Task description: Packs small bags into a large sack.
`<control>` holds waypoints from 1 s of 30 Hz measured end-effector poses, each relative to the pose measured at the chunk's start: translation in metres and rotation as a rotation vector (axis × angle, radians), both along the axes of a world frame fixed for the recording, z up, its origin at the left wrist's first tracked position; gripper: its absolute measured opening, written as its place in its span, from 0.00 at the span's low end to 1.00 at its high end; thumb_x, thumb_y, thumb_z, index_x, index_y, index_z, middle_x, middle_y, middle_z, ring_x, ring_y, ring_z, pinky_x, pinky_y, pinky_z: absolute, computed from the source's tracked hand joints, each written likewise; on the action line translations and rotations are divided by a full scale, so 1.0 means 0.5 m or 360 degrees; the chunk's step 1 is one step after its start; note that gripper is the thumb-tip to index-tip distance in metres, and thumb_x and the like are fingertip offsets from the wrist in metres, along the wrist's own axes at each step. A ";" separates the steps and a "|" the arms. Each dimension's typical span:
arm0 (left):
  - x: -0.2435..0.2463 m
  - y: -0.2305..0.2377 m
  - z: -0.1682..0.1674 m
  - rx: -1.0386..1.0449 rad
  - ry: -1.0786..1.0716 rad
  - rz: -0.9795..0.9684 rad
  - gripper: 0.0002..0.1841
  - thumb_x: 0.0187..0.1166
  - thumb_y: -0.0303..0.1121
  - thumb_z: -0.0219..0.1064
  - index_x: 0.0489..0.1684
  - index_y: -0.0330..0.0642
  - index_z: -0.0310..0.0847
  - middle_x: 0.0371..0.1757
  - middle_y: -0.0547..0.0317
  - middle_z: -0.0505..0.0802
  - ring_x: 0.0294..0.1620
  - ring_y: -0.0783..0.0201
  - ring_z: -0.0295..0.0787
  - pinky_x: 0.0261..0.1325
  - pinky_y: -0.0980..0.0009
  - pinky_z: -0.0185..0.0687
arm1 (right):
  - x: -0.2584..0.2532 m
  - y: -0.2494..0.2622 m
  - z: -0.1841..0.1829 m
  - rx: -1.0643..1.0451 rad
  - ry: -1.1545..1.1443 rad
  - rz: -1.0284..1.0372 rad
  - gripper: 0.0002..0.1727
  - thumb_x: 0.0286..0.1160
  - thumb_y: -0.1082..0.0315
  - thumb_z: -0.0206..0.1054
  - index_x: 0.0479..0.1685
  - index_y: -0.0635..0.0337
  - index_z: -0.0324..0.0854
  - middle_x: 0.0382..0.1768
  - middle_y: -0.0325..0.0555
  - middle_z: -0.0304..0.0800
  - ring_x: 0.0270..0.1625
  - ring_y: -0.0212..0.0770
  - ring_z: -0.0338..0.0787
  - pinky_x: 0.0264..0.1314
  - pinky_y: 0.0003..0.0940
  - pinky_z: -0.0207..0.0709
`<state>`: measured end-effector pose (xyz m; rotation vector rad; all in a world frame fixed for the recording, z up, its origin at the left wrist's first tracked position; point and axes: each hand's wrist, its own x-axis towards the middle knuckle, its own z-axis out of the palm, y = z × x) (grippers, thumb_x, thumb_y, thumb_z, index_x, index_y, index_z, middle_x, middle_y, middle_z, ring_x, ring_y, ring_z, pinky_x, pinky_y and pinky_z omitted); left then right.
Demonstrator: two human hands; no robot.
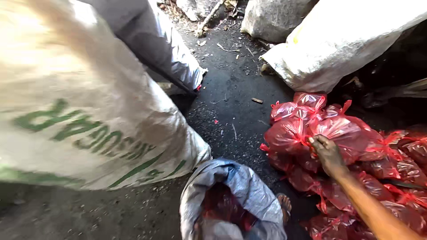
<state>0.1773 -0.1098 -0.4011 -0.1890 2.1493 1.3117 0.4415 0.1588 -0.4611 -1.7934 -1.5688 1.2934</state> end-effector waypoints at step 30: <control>-0.140 -0.308 0.083 -0.0062 0.0039 -0.0179 0.14 0.89 0.26 0.55 0.60 0.23 0.77 0.46 0.51 0.90 0.44 0.77 0.87 0.53 0.78 0.84 | -0.212 -0.635 -0.046 -0.0572 -0.0642 0.0247 0.62 0.58 0.61 0.86 0.93 0.70 0.47 0.90 0.74 0.51 0.91 0.70 0.55 0.91 0.64 0.50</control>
